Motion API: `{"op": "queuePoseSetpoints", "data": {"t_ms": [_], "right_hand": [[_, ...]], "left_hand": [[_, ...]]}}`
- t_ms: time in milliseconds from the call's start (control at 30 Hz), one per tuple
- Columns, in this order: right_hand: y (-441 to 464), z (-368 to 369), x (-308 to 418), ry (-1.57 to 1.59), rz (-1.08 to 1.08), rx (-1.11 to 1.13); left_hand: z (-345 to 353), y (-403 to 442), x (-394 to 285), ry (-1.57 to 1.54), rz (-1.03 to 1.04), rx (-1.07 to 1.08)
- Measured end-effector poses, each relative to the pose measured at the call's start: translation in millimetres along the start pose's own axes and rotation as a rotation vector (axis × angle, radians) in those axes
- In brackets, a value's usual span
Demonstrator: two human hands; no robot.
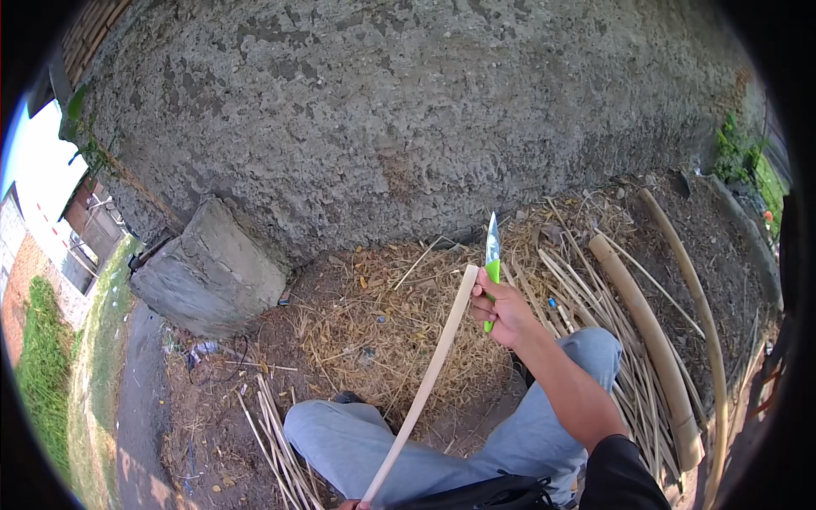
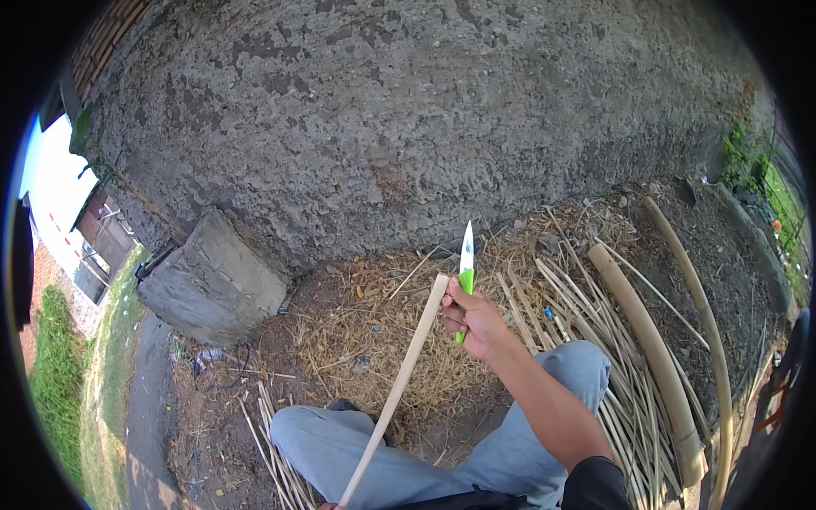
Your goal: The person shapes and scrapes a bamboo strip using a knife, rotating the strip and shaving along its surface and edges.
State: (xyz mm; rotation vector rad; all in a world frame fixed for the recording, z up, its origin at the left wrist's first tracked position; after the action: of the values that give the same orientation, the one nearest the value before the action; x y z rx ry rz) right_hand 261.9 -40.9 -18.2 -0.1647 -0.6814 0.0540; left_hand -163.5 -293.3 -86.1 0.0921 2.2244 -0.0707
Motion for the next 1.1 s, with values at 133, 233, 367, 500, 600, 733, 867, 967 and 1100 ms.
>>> {"op": "queuePoseSetpoints", "data": {"t_ms": [133,233,367,500,600,733,867,967,1100], "right_hand": [[-1.0,-4.8,-0.9,-0.002,-0.051,0.127],[-11.9,5.3,8.2,0.071,-0.058,0.119],[-13.0,0.3,21.1,-0.147,-0.094,0.078],[9.0,-29.6,12.0,-0.719,-0.433,-0.32],[10.1,-24.7,11.8,-0.836,-0.689,-0.446],[-8.5,-11.2,17.9,-0.552,-0.323,-0.318],[-15.6,4.9,16.7,-0.496,-0.415,-0.257],[-15.2,-0.8,20.3,-0.521,-0.406,-0.236],[-13.5,-3.5,19.8,-0.545,-0.409,-0.278]], "left_hand": [[-1.1,2.1,-14.8,-0.136,-0.103,-0.004],[-5.1,4.1,-25.2,-0.227,-0.114,-0.001],[-7.2,5.1,-29.5,-0.178,-0.112,-0.049],[-4.4,3.2,-21.4,-0.019,-0.041,-0.104],[1.4,7.0,-22.7,0.054,0.021,-0.149],[12.7,19.4,-29.6,0.087,-0.017,-0.12],[19.8,29.4,-39.5,0.019,-0.026,-0.103],[20.8,33.4,-43.7,0.004,0.041,-0.181],[24.7,40.5,-49.4,0.072,0.004,-0.204]]}}
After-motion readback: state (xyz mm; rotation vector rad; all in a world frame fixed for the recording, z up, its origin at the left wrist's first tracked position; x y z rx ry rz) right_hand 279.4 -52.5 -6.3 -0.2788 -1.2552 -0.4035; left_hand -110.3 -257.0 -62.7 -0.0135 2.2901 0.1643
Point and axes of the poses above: each hand's wrist, its own y-axis towards the middle knuckle, its own z-axis out of the palm, x = y × z, the point moved 2 cm from there along y, towards the middle knuckle, and after that the axes turned 5 degrees about -y, right-handed, at the moved point
